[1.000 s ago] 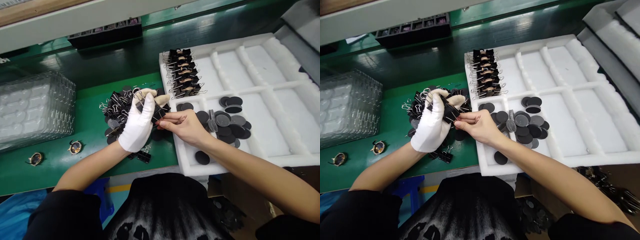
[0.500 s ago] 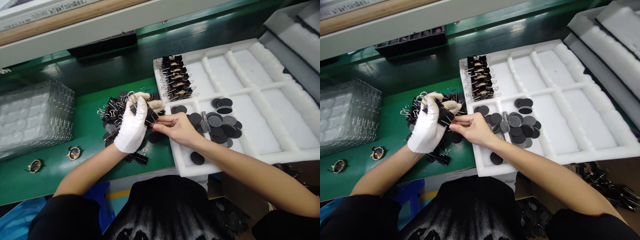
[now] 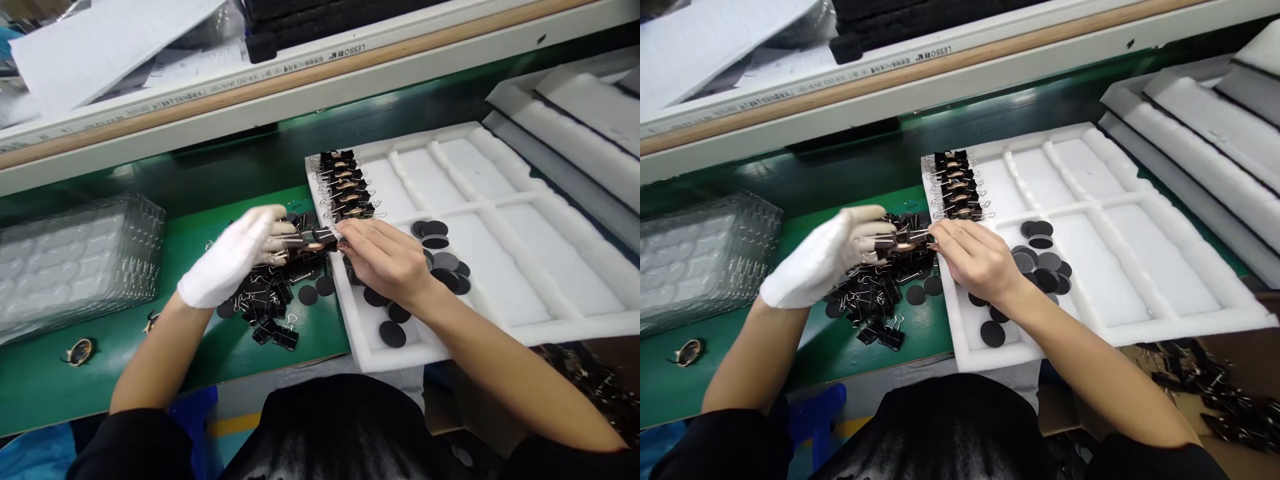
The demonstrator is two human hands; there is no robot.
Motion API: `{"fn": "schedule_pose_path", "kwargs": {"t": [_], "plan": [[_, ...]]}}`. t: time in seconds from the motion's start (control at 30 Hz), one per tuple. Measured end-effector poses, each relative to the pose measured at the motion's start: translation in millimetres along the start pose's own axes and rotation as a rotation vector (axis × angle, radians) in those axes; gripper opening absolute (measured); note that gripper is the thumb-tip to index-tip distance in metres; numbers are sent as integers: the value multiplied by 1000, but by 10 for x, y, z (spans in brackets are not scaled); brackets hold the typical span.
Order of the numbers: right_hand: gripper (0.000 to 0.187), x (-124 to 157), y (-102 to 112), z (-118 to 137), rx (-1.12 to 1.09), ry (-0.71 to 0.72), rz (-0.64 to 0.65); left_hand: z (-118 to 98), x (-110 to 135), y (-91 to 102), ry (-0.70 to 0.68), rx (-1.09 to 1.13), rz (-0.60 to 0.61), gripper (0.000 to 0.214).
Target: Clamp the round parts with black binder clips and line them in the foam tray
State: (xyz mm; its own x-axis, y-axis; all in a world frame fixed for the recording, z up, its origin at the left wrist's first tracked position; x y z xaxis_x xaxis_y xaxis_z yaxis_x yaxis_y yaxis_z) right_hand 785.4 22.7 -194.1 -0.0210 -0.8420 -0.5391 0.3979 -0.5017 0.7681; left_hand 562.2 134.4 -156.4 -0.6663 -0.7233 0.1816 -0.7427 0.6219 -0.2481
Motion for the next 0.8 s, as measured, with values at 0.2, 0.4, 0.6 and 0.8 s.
{"fn": "schedule_pose_path", "kwargs": {"t": [0.2, 0.4, 0.6, 0.8], "plan": [[34, 33, 35, 16, 38, 206, -52, 84, 12, -154, 207, -63, 132, 39], [66, -28, -43, 132, -544, -144, 230, -79, 88, -163, -143, -569, 27, 25], [39, -61, -102, 154, -880, -537, 404, -48, 110, -206, -166, -661, 68, 25], [31, -70, 8, 142, -851, -493, 472, -69, 116, -217, -92, -666, 165, 21]]}}
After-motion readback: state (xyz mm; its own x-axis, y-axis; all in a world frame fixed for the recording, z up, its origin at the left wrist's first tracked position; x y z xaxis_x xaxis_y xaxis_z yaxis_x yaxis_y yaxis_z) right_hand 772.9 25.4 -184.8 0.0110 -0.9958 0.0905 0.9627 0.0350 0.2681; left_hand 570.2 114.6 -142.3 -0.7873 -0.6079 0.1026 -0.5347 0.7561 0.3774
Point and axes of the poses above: each hand's wrist, its own x-axis away from the middle knuckle, its own y-axis out of the back of the hand, z = x × y, the point moved 2 cm from there along -x, towards the middle knuckle, and after that the axes turned 15 degrees about x, right-handed, at the moved point
